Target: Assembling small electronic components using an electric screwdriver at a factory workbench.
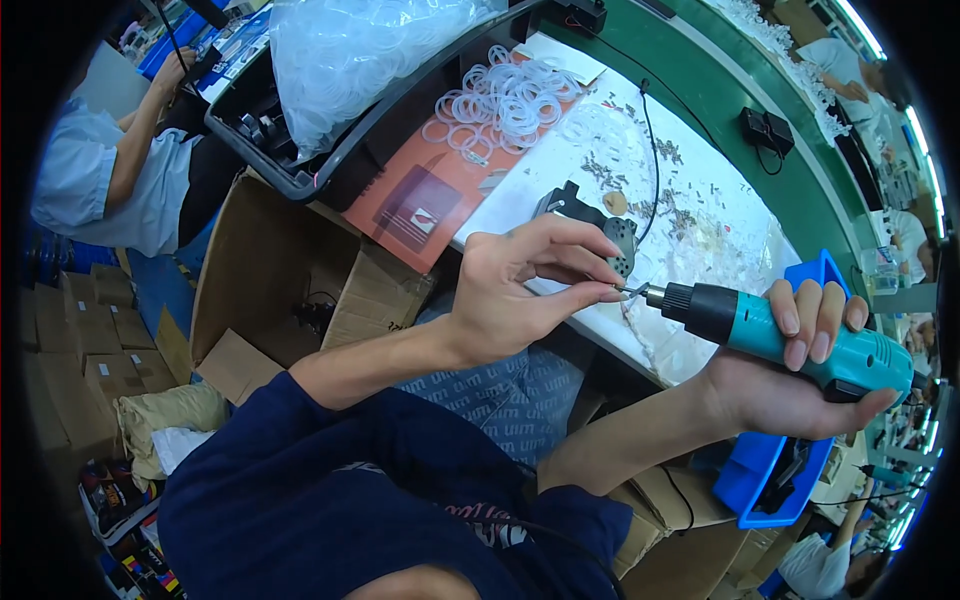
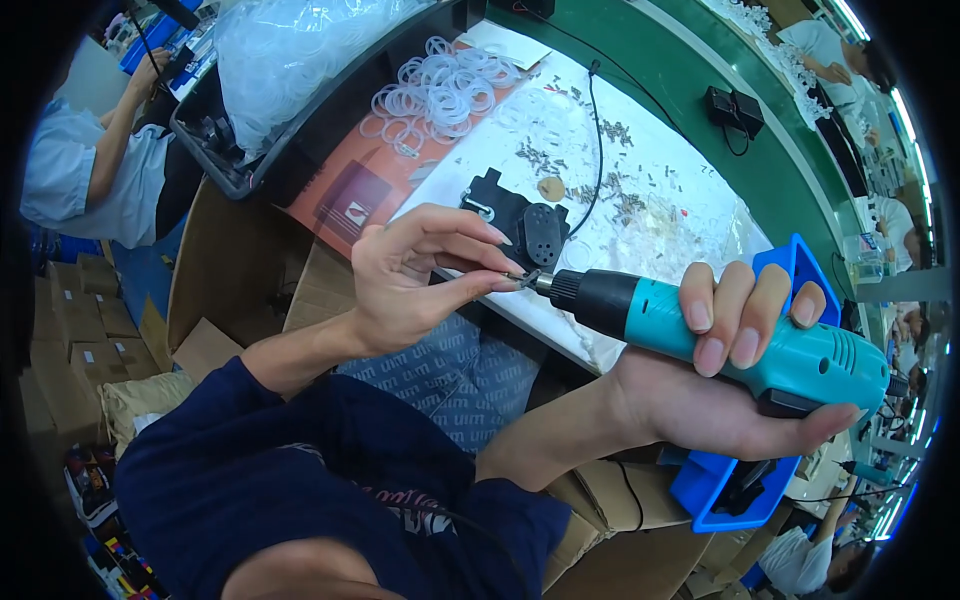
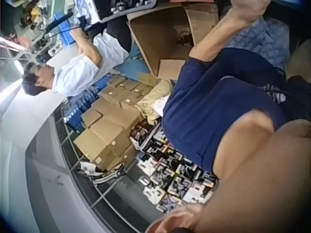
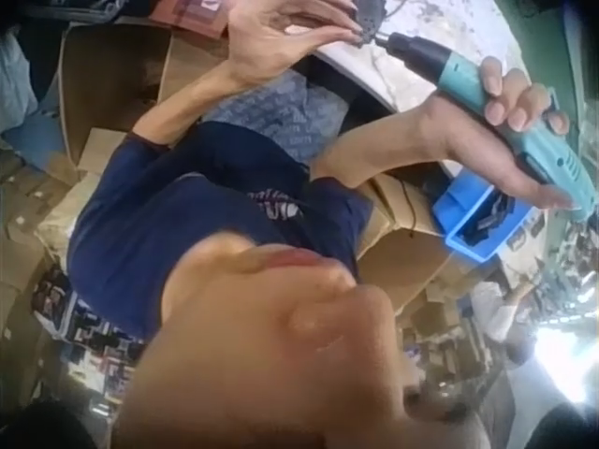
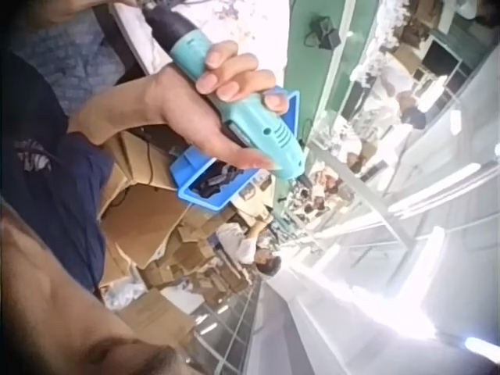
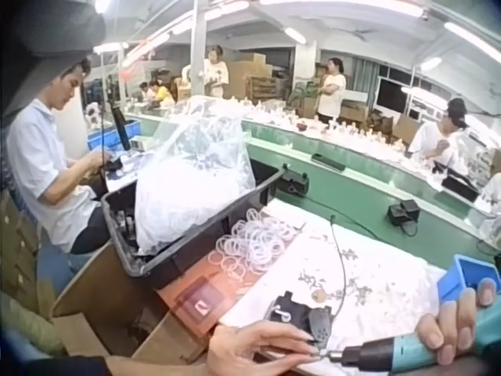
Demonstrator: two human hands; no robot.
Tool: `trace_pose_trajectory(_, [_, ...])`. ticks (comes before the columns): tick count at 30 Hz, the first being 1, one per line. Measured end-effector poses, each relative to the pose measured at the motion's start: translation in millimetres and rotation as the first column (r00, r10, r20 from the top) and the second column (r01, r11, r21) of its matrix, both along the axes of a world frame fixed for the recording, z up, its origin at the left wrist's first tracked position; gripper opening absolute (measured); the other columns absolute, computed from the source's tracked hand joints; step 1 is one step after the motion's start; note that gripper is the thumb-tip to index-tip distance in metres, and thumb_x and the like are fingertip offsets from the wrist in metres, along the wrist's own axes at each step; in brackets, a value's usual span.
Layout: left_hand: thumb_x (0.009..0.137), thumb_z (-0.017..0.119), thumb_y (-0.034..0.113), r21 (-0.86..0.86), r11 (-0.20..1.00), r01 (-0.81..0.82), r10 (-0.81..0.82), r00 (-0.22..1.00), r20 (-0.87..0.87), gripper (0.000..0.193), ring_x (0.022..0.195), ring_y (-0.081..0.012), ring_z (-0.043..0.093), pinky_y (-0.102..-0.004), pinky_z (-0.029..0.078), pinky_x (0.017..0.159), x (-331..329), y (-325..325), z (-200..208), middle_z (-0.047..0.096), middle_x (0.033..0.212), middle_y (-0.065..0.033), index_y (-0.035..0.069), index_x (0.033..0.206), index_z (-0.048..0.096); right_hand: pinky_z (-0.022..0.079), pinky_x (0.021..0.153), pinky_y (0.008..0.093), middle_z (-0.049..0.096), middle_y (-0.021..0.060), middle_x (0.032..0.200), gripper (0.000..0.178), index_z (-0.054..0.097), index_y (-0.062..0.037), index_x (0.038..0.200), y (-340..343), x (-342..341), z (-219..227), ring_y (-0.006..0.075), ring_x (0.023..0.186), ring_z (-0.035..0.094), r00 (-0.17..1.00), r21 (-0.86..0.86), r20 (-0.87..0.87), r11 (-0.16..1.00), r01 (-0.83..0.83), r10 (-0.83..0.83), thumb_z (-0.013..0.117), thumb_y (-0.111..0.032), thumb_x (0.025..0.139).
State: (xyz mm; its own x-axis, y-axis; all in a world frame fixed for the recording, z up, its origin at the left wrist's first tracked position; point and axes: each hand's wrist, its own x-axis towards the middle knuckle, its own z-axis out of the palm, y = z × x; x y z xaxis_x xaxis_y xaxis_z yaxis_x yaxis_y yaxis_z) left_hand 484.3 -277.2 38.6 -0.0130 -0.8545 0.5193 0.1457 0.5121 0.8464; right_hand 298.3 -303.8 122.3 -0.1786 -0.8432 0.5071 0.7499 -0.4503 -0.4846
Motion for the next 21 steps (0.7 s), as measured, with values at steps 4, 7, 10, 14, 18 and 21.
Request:
trace_pose_trajectory(4, [0.074,0.070,-0.008,-0.312,0.943,-0.116,0.199,0.948,0.247,0.030,0.074,-0.0202,0.070,-0.0268,0.057,0.066,7,-8,-3,0.069,0.090,-0.0156,-0.006,0.102,0.061,0.037,0.052,0.0239,0.046,0.0024,0.066,0.058,0.043,-0.0061,0.094,0,7,0,0.0081,0.045,0.041,0.998,0.036,-0.047,0.999,0.037,-0.035,0.057,-0.060,0.080])
trace_pose_trajectory(7, [0.075,0.070,-0.004,-0.471,0.882,-0.030,0.236,0.892,0.386,0.033,0.068,-0.0219,0.069,-0.0272,0.055,0.061,12,-16,-3,0.069,0.088,-0.0155,-0.006,0.107,0.061,0.035,0.051,0.0239,0.045,0.0027,0.066,0.059,0.043,-0.0059,0.094,1,10,2,0.0083,0.046,0.040,0.994,0.064,-0.083,0.995,0.080,-0.075,0.057,-0.061,0.078])
trace_pose_trajectory(10, [0.073,0.072,0.006,-0.471,0.882,-0.024,0.262,0.856,0.447,0.043,0.081,-0.0246,0.067,-0.0312,0.054,0.065,11,-21,0,0.068,0.093,-0.0129,0.000,0.114,0.060,0.035,0.058,0.0230,0.042,0.0010,0.065,0.055,0.043,-0.0057,0.091,-1,9,4,0.0081,0.054,0.043,0.986,0.069,-0.159,0.996,0.054,-0.042,0.064,-0.054,0.075])
trace_pose_trajectory(14, [0.064,0.077,0.025,-0.494,0.869,0.035,0.352,0.657,0.666,0.055,0.117,-0.0274,0.051,-0.0462,0.041,0.096,30,-38,13,0.059,0.117,-0.0094,0.011,0.114,0.062,0.036,0.058,0.0255,0.042,0.0018,0.066,0.056,0.044,-0.0061,0.091,-5,14,1,0.0095,0.054,0.042,0.964,0.070,-0.243,0.989,0.129,-0.108,0.062,-0.056,0.076])
trace_pose_trajectory(18, [0.063,0.078,0.030,-0.450,0.888,0.092,0.376,0.417,0.828,0.053,0.123,-0.0292,0.044,-0.0512,0.031,0.104,33,-37,10,0.053,0.121,-0.0101,0.014,0.112,0.063,0.037,0.059,0.0279,0.044,0.0028,0.066,0.055,0.046,-0.0080,0.091,-10,28,-7,0.0109,0.053,0.043,0.899,0.095,-0.396,0.965,0.245,-0.189,0.059,-0.059,0.077])
trace_pose_trajectory(21, [0.066,0.077,0.026,-0.373,0.922,0.101,0.304,0.408,0.861,0.052,0.120,-0.0298,0.047,-0.0472,0.034,0.102,30,-40,-1,0.053,0.121,-0.0108,0.014,0.114,0.063,0.039,0.058,0.0292,0.045,0.0039,0.065,0.055,0.048,-0.0086,0.090,-17,33,-12,0.0122,0.053,0.045,0.899,0.088,-0.416,0.978,0.190,-0.137,0.056,-0.062,0.077])
